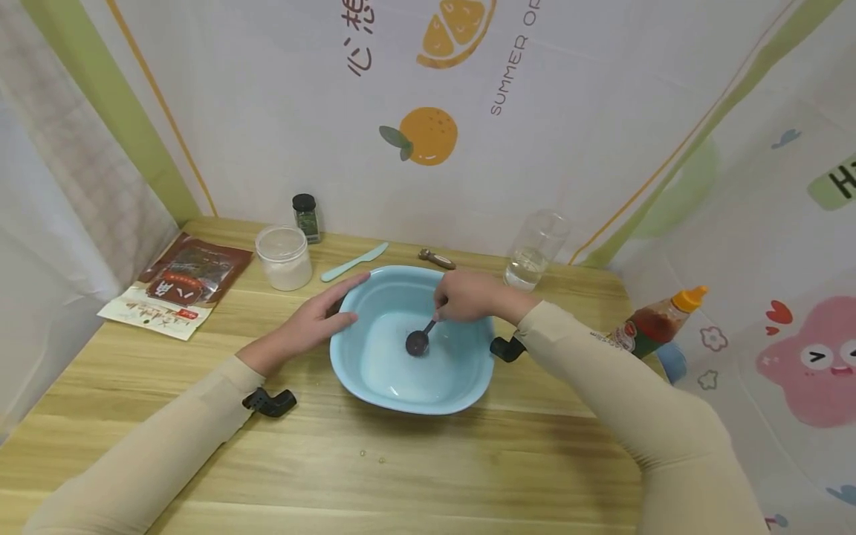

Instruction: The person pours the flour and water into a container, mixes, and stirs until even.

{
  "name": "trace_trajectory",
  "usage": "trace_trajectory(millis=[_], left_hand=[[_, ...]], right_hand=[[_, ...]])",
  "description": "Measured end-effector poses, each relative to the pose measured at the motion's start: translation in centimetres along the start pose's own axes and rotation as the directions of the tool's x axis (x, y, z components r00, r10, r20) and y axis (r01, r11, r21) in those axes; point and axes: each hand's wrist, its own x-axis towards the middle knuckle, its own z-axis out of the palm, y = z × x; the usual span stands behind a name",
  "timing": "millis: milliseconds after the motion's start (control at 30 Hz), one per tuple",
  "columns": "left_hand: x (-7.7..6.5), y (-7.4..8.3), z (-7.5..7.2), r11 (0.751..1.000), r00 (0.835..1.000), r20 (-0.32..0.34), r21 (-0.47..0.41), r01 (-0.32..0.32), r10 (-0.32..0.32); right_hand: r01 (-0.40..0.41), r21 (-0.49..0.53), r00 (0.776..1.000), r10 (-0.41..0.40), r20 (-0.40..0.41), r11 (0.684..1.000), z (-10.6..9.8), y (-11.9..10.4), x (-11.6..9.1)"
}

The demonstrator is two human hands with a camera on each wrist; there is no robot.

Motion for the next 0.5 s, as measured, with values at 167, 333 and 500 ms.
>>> trace_trajectory(millis=[167,333,500], left_hand=[[0.07,-0.14,-0.06,1.0,1.0,0.004,-0.005,-0.008,0.008],[-0.02,0.06,0.01,1.0,1.0,-0.002,0.0,0.0,0.0],[0.0,0.02,-0.01,1.0,1.0,0.001,0.0,0.001,-0.001]], right_hand=[[-0.023,-0.007,0.996,0.024,0.086,1.0,-0.11,0.03,-0.56],[0.042,-0.021,0.998,-0.04,0.057,0.999,0.59,-0.47,-0.42],[0.016,-0.056,0.998,-0.013,0.054,0.998,0.06,-0.66,-0.88]])
